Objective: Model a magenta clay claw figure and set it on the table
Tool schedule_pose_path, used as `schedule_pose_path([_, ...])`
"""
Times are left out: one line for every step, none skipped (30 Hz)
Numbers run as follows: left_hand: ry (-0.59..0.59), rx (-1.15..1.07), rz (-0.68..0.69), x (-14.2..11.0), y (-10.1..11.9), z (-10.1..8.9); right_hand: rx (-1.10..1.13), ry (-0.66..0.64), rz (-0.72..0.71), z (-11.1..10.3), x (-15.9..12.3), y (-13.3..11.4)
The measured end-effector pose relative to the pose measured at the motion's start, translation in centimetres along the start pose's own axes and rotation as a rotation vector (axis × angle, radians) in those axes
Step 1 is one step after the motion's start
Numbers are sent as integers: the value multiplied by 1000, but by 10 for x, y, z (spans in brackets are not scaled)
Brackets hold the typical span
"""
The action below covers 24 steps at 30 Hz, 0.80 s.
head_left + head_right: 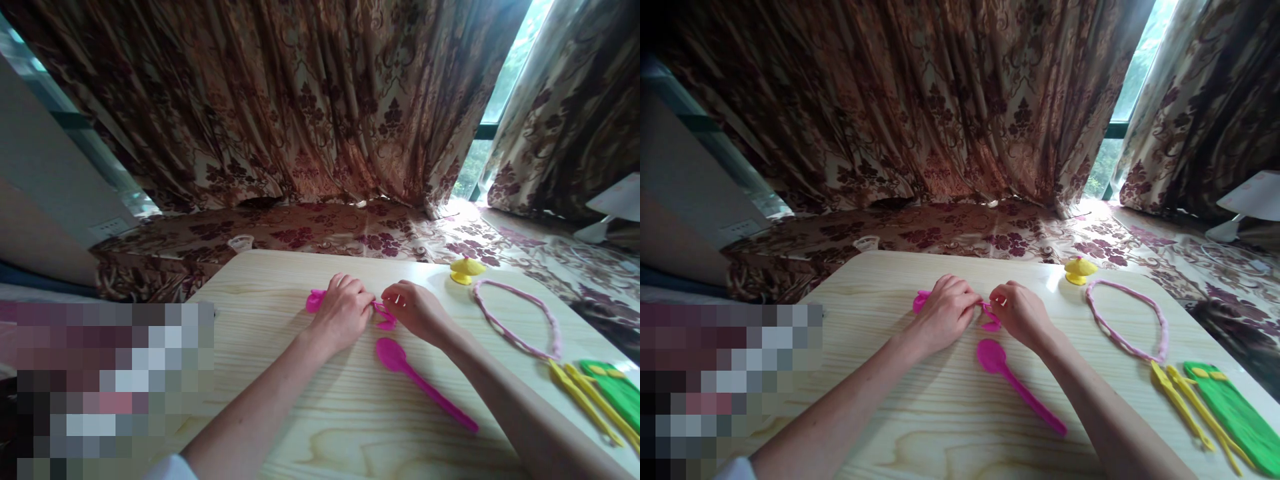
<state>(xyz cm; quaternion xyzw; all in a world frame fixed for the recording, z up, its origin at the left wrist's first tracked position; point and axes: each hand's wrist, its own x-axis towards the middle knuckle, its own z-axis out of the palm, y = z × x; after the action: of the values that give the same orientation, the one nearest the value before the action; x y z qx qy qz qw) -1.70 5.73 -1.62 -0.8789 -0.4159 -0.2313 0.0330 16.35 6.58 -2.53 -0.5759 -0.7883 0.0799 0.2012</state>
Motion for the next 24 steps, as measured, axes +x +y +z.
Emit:
schedule_pose_path([1, 3, -1, 1, 0, 1, 2, -1, -9, 1, 1, -1])
schedule_pose_path([1, 6, -4, 2, -1, 2, 4, -5, -17, 2, 3, -2])
schedule_pose_path([1, 10, -7, 3, -1, 3, 3, -8, -22, 3, 4, -2])
schedule_pose_path([0, 13, -10, 4, -2, 4, 1, -11, -26, 5, 5, -2])
schedule_pose_path([-2, 16, -13, 5, -3, 6, -2, -12, -27, 6, 7, -2])
schedule_pose_path([-4, 18, -15, 6, -4, 8, -7, -12, -27, 8, 7, -2])
schedule_pose_path([-9, 19, -15, 7, -6, 10, -13, -11, -25, 9, 8, -2])
schedule_pose_path([-16, 20, -13, 9, -8, 12, -19, -9, -22, 9, 7, -2])
schedule_pose_path([-25, 19, -11, 11, -10, 13, -25, -5, -20, 9, 6, -2])
schedule_pose_path([-35, 17, -7, 13, -13, 15, -31, -2, -21, 8, 4, -3])
schedule_pose_path([-46, 14, -3, 15, -15, 16, -36, 1, -24, 6, 2, -4])
schedule_pose_path([-55, 10, 1, 16, -17, 17, -40, 2, -32, 5, 0, -5])
schedule_pose_path([-64, 5, 5, 17, -19, 18, -44, 0, -41, 3, -2, -6])
schedule_pose_path([-72, 0, 9, 18, -21, 18, -49, -2, -51, 2, -4, -8])
schedule_pose_path([-80, -5, 14, 19, -22, 18, -54, -3, -59, 1, -6, -9])
schedule_pose_path([-88, -10, 19, 20, -22, 17, -61, -3, -63, 1, -7, -10])
schedule_pose_path([-97, -14, 24, 21, -23, 17, -67, -2, -66, 2, -8, -11])
schedule_pose_path([-105, -19, 30, 22, -23, 17, -72, -1, -67, 3, -8, -12])
schedule_pose_path([-112, -23, 37, 23, -24, 16, -76, 1, -68, 4, -8, -13])
schedule_pose_path([-120, -26, 45, 25, -24, 16, -79, 3, -70, 5, -8, -13])
schedule_pose_path([-126, -29, 52, 27, -25, 16, -79, 4, -73, 5, -7, -13])
schedule_pose_path([-131, -31, 59, 28, -26, 16, -79, 4, -77, 6, -7, -13])
schedule_pose_path([-135, -33, 65, 30, -26, 16, -77, 4, -82, 7, -7, -13])
schedule_pose_path([-137, -35, 69, 31, -27, 16, -74, 3, -86, 7, -7, -13])
